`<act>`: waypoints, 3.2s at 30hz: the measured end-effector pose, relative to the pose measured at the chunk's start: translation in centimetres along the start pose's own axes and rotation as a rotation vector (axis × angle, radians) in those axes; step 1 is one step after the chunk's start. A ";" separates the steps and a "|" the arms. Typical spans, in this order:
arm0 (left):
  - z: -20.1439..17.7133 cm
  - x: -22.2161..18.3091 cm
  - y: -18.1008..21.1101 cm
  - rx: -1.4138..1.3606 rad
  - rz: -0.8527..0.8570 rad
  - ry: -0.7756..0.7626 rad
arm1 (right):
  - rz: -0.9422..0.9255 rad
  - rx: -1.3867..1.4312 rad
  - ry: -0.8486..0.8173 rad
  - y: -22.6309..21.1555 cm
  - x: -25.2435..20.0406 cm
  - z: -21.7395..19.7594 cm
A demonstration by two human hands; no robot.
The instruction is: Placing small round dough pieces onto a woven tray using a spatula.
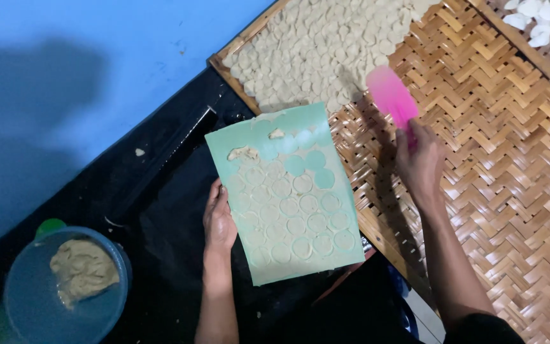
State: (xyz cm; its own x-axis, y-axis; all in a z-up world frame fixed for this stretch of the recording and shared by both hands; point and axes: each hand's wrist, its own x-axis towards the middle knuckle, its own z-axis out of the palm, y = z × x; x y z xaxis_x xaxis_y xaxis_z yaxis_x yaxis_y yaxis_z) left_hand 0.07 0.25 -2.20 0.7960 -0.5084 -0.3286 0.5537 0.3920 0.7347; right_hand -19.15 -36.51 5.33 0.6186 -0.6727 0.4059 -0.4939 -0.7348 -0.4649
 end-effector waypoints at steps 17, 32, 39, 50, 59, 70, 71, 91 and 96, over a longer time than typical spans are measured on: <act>0.5 -0.4 0.4 0.015 0.037 -0.027 | 0.106 -0.015 -0.565 -7.3 -7.5 -5.7; 0.5 -0.2 0.4 0.008 0.037 -0.024 | 0.066 0.002 -0.639 -8.0 -7.1 -5.1; 0.3 -0.1 0.4 0.033 0.036 -0.024 | 0.106 0.158 -0.668 -6.5 -7.4 -3.2; 0.5 -0.3 0.6 0.021 0.019 -0.017 | 0.329 0.440 -0.725 -2.1 -8.3 -1.4; 0.9 -0.4 0.8 0.028 -0.027 0.023 | 0.356 0.185 -0.140 5.2 -1.5 2.1; 1.8 -0.8 1.3 0.053 -0.041 0.039 | 0.341 0.089 -0.039 7.3 6.9 4.5; 1.6 -0.6 1.2 0.051 -0.026 0.029 | 0.307 0.061 -0.031 7.6 6.8 4.8; 0.3 -0.3 0.4 -0.011 0.017 0.009 | 0.220 0.183 -0.192 -2.7 -2.2 1.7; -3.2 1.2 -2.0 -0.233 0.021 -0.141 | 0.141 0.323 -0.244 -3.1 -5.0 4.4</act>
State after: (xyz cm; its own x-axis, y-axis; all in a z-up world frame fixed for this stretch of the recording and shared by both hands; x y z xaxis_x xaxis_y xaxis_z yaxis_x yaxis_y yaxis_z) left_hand 0.70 1.32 -6.01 0.7749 -0.5936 -0.2174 0.5921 0.5611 0.5784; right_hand -18.08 -30.51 1.29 0.7042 -0.6959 0.1408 -0.3916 -0.5461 -0.7406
